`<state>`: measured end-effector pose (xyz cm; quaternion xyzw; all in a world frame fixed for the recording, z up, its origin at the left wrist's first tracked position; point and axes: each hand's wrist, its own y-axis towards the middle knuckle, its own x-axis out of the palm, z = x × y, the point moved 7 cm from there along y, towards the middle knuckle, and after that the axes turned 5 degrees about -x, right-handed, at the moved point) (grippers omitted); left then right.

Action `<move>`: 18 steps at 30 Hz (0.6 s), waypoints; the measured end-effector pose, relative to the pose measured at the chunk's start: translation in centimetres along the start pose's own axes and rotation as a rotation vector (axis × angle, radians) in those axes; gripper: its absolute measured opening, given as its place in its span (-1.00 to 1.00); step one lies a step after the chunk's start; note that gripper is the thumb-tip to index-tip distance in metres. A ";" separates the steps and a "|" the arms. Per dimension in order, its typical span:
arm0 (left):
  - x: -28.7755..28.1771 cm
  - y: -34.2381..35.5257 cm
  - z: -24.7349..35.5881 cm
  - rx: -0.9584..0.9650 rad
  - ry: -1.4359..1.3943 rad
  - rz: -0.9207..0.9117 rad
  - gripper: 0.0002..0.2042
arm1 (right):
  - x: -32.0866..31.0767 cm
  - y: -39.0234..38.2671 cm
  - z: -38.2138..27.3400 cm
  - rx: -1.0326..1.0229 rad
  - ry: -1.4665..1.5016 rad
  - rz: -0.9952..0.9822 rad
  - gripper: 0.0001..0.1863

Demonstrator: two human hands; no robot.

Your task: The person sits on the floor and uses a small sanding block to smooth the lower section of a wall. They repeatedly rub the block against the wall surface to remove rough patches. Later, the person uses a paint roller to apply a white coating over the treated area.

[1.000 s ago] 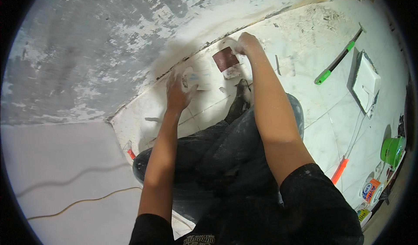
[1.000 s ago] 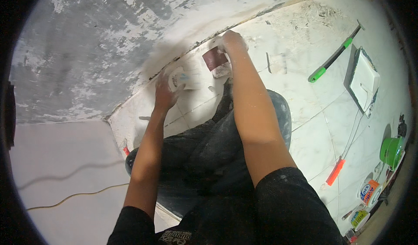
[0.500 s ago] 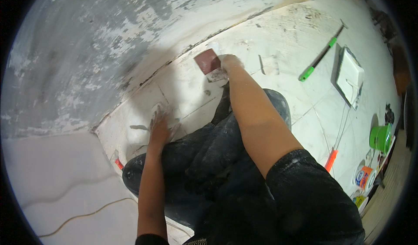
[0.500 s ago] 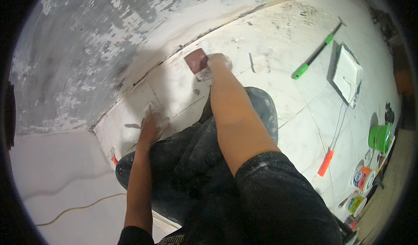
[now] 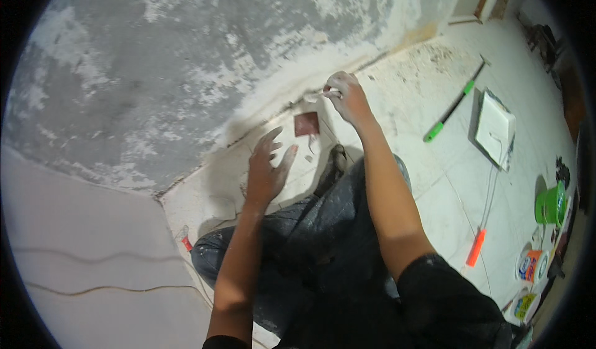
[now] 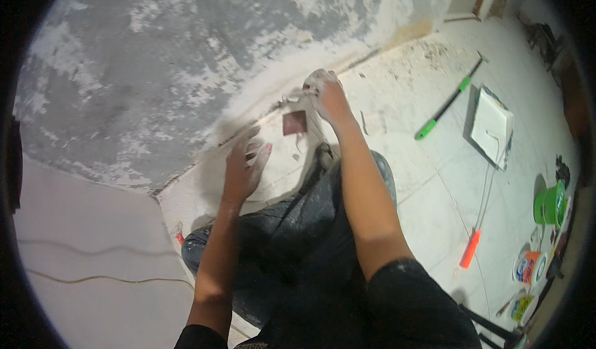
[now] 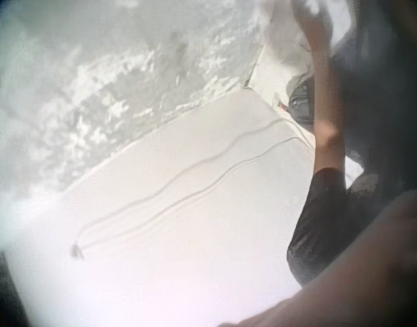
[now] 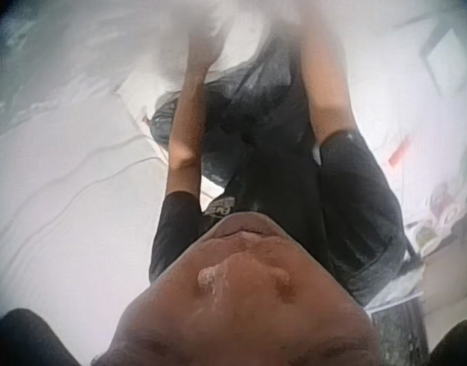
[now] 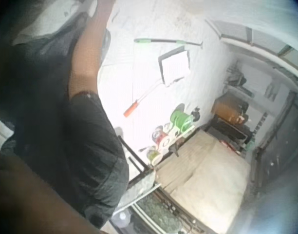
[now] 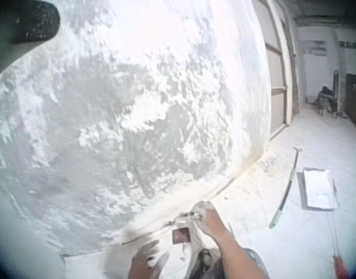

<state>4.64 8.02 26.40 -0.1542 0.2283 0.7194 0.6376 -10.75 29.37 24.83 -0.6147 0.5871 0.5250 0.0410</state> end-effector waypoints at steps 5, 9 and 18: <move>2.1 1.2 4.9 -0.428 -0.920 -0.182 -0.58 | -8.2 -5.0 -11.3 -0.279 0.142 0.485 -0.48; 1.9 1.4 6.3 -0.096 -0.593 -0.049 -0.79 | -8.3 -7.1 -12.4 -0.129 0.466 0.578 -0.42; 2.2 1.0 6.2 -0.119 -0.355 0.160 -0.69 | 1.7 -7.7 -4.3 0.642 1.579 0.034 -0.55</move>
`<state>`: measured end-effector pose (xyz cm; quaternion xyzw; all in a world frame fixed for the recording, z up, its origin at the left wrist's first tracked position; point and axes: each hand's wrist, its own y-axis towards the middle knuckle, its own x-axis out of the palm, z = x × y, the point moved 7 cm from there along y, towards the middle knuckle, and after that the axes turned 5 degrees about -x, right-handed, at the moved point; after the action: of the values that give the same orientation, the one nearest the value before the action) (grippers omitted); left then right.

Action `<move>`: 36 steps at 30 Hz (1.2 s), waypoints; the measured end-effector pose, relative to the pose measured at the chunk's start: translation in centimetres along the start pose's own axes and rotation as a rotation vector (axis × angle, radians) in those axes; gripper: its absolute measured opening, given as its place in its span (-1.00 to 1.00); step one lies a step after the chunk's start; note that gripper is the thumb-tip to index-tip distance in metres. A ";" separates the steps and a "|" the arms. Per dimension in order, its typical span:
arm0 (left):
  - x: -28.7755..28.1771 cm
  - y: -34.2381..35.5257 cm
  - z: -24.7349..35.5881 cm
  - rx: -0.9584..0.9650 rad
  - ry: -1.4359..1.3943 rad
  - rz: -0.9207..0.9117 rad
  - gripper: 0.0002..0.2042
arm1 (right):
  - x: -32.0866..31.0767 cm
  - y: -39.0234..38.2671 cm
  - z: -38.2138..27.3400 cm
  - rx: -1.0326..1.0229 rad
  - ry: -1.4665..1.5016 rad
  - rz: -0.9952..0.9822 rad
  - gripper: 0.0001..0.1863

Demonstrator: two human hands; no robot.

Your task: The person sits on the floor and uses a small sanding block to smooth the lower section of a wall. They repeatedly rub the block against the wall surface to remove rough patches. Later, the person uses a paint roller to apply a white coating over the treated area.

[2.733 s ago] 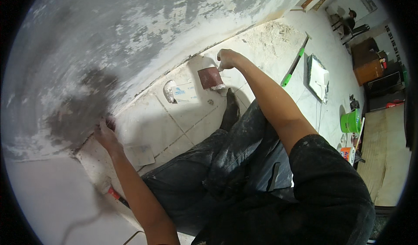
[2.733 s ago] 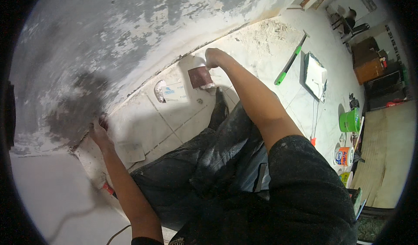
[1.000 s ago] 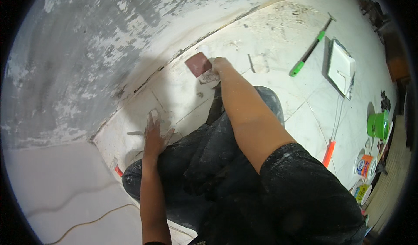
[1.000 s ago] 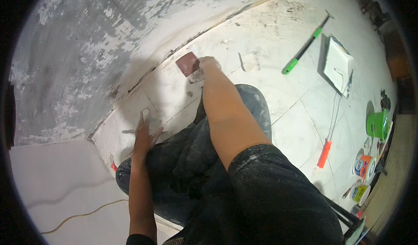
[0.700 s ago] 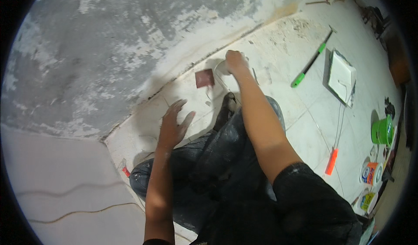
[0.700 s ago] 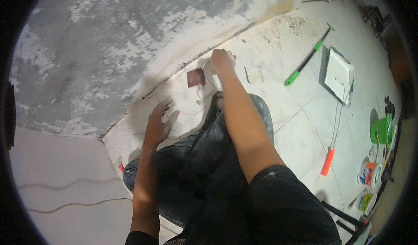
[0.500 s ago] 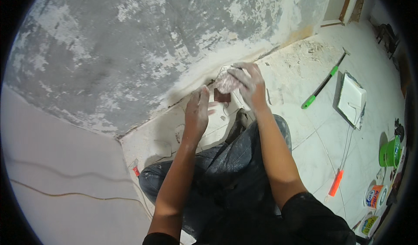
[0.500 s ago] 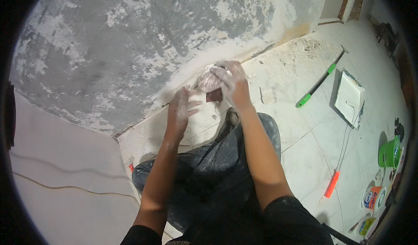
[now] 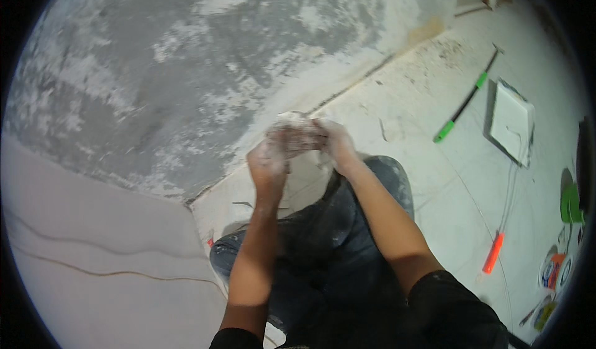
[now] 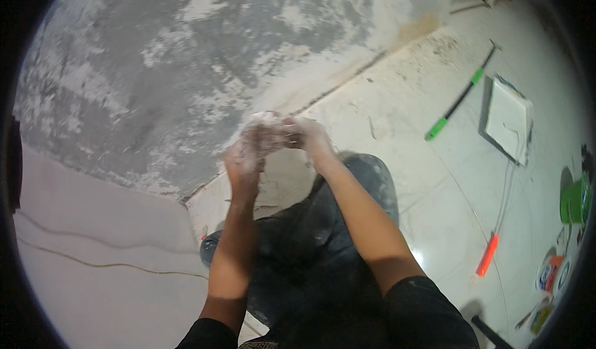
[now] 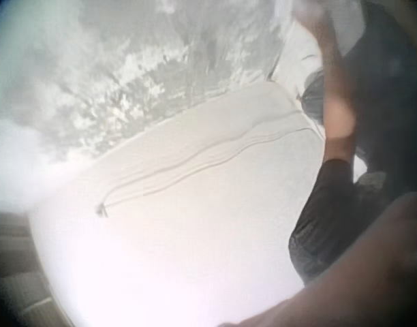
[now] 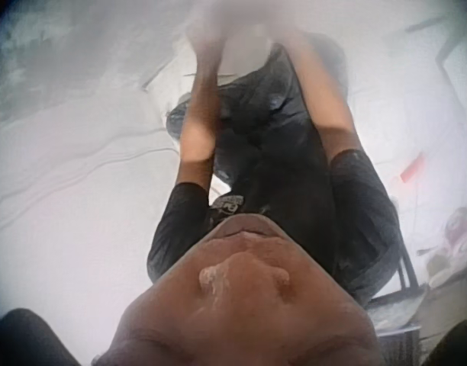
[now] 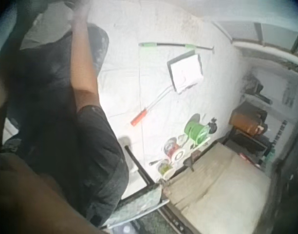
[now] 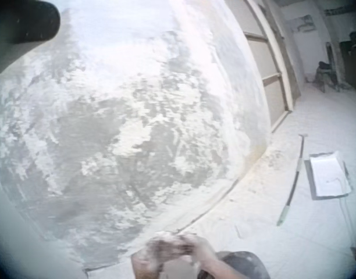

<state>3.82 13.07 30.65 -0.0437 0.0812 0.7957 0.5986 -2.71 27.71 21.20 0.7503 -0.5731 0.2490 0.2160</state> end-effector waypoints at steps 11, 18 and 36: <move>-12.6 -0.8 -19.5 -0.163 0.886 0.031 -0.19 | -5.6 10.3 -3.4 -0.075 -1.318 0.272 -0.42; -14.2 3.2 -19.1 -0.282 0.618 -0.150 -0.39 | -14.1 21.3 8.6 0.098 -1.567 0.062 -0.21; -17.7 10.4 -23.4 -0.156 0.240 -0.332 -0.63 | -18.9 26.2 10.1 0.233 -1.564 0.922 -0.57</move>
<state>-1.85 -10.69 11.41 -0.1973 0.0817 0.6792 0.7022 -30.97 29.27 2.56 0.4190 -0.7702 -0.2122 -0.4315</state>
